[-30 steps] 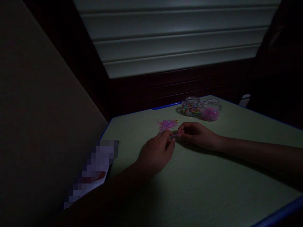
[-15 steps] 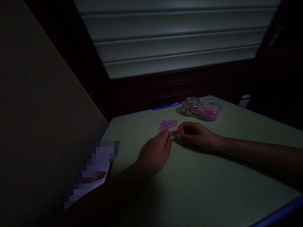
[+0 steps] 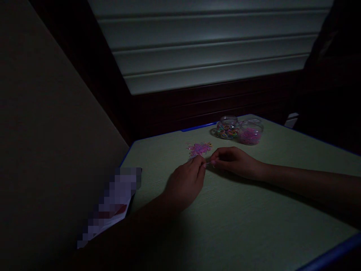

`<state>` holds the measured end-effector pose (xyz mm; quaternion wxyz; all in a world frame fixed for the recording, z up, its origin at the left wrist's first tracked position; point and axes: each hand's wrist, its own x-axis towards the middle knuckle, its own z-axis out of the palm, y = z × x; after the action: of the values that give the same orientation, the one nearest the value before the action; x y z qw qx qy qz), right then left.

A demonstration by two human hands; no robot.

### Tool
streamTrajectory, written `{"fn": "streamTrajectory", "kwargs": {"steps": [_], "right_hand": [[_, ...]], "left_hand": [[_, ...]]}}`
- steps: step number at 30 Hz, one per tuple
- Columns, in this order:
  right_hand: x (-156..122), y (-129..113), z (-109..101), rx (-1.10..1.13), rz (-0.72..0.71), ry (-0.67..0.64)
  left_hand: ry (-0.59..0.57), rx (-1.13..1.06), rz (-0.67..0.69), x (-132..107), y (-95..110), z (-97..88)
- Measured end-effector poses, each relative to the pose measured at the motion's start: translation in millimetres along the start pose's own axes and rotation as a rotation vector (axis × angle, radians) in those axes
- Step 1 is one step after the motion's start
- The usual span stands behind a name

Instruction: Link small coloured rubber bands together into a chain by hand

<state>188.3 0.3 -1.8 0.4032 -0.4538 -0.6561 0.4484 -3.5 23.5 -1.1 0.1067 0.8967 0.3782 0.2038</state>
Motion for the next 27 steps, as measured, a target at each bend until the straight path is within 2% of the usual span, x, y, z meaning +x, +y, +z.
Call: {"fn": "streamTrajectory", "kwargs": {"steps": [5,8,14,20,23,25,27], "right_hand": [[-1,-2,0,-0.048,0.021,0.022],[-1,-4,-2,-0.132,-0.013,0.025],[-1,-7,-11,-0.315,-0.103,-0.096],[-9,-23,-22,-0.796,-0.307,-0.149],[-13,-38,-32,-1.067,-0.290,-0.187],[-14,-48,-41,-1.224,-0.236,-0.149],[-15,-56,-52,-1.362,-0.220,-0.019]], "left_hand": [[0.005,0.012,0.014,1,0,0.0],[-0.003,0.011,0.026,1,1,-1.3],[-0.004,0.024,0.092,0,2,-3.1],[-0.009,0.059,0.131,0,2,-1.5],[-0.004,0.061,0.140,0,1,-0.8],[-0.006,0.066,0.149,1,1,-1.0],[-0.013,0.069,0.153,1,1,-1.9]]}}
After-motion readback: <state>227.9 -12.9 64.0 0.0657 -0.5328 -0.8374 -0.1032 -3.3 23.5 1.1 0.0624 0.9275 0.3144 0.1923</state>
